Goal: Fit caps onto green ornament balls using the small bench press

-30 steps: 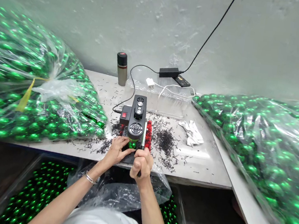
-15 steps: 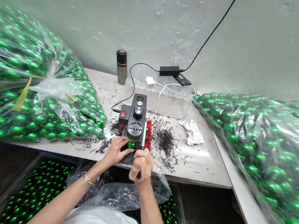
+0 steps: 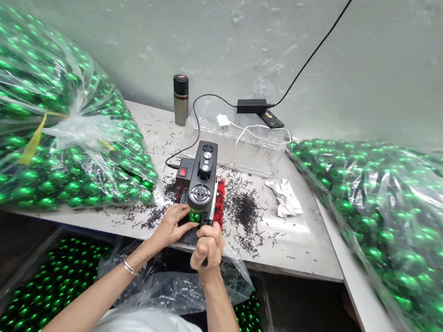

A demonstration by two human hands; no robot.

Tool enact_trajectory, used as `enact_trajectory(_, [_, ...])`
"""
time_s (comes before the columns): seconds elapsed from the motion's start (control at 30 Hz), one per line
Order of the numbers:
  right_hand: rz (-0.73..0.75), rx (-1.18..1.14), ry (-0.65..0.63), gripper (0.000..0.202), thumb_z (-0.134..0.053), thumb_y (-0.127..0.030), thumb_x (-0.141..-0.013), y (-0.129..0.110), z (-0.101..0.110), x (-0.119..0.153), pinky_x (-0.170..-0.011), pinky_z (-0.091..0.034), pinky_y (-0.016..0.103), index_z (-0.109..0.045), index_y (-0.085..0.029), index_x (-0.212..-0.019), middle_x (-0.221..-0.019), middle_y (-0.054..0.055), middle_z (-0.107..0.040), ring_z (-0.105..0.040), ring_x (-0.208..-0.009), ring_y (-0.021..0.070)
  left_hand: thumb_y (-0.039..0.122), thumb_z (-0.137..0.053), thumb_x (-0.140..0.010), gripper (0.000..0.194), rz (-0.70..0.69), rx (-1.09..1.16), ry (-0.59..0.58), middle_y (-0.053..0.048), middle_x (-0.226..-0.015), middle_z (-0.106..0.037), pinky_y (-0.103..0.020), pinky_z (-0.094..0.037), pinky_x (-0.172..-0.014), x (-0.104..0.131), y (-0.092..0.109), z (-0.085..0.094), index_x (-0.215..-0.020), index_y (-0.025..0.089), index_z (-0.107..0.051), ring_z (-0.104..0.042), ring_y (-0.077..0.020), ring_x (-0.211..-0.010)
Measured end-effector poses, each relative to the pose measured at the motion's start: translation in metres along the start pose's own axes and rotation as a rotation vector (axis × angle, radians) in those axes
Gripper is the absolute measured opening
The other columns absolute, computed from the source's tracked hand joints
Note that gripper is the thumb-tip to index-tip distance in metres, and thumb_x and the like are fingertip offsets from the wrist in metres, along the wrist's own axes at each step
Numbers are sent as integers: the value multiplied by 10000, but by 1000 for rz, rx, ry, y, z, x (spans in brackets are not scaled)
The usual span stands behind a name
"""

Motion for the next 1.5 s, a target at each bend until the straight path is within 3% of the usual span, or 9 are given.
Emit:
enact_trajectory(0.37, [122,15,-102,292,-329,-228,-1000,-5,-8,-4,-735,-531,356,-441,-216,-730,-747,-4,-527,-597,-669,128,358,-726,-849,287,-6,-16,12,-97,-1092,-693,-443,-430,-972,1,-3,0,-1108,234,-715,-591,-285,-1058])
enact_trajectory(0.6, [0,20,-54,281,-409,-122,-945,-26,5,-57,-572,-411,276,-450,-210,-681,-681,-6,-538,-514,-599,114,402,-717,-857,314,-71,-51,53,-103,-1072,-709,-469,-465,-947,-2,1,2,-1100,203,-712,-627,-278,-1023])
enact_trajectory(0.73, [-94,8,-66,275,-444,-104,-932,-35,9,-81,-558,-397,269,-488,-206,-681,-664,-12,-553,-542,-598,116,402,-676,-895,340,-156,-136,71,-113,-1082,-708,-478,-452,-963,24,22,16,-1167,199,-671,-628,-277,-1045])
enact_trajectory(0.87, [-93,2,-51,301,-443,-90,-928,-34,9,-76,-569,-392,271,-464,-203,-651,-651,-13,-539,-538,-606,116,438,-670,-894,506,-279,-234,-69,-132,-1183,-679,-469,-460,-965,68,43,18,-1333,210,-565,-610,-279,-1109])
enact_trajectory(0.93, [-93,-2,-30,321,-435,-88,-930,-31,9,-69,-567,-384,272,-451,-202,-630,-630,-14,-526,-536,-608,119,498,-668,-880,573,-294,-288,-57,-146,-1236,-656,-467,-472,-953,76,43,28,-1355,202,-544,-596,-291,-1139])
enact_trajectory(1.07, [-96,-19,6,339,-442,-108,-933,-26,8,-62,-549,-372,279,-451,-205,-609,-598,-18,-506,-534,-590,127,335,-490,-1000,310,-155,-455,213,-150,-1205,-668,-439,-470,-941,40,19,88,-1223,172,-631,-600,-269,-1109])
enact_trajectory(1.17, [-92,-18,7,339,-445,-120,-935,-25,8,-61,-555,-383,286,-454,-207,-608,-603,-13,-511,-539,-597,134,230,-508,-978,246,22,-654,206,-156,-1134,-692,-427,-466,-914,-9,-7,124,-1132,144,-679,-617,-282,-1056])
enact_trajectory(1.33, [-70,-21,15,325,-443,-104,-933,-27,8,-59,-553,-392,278,-456,-206,-624,-601,-18,-499,-545,-604,130,261,-616,-909,172,219,-875,-145,-197,-1011,-731,-456,-432,-923,-55,-36,127,-942,126,-718,-658,-348,-1025])
enact_trajectory(1.5, [-64,-53,20,329,-424,-96,-935,-26,6,-58,-541,-398,268,-459,-207,-627,-590,-24,-474,-550,-608,130,312,-635,-890,200,257,-848,-205,-189,-881,-746,-426,-442,-878,-59,-43,126,-883,127,-709,-700,-353,-938])
Point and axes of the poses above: each hand's wrist, its own x-axis away from the middle knuckle, its own z-axis out of the back of the hand, y = z × x, the point moved 9 cm from there along -x, towards the middle knuckle
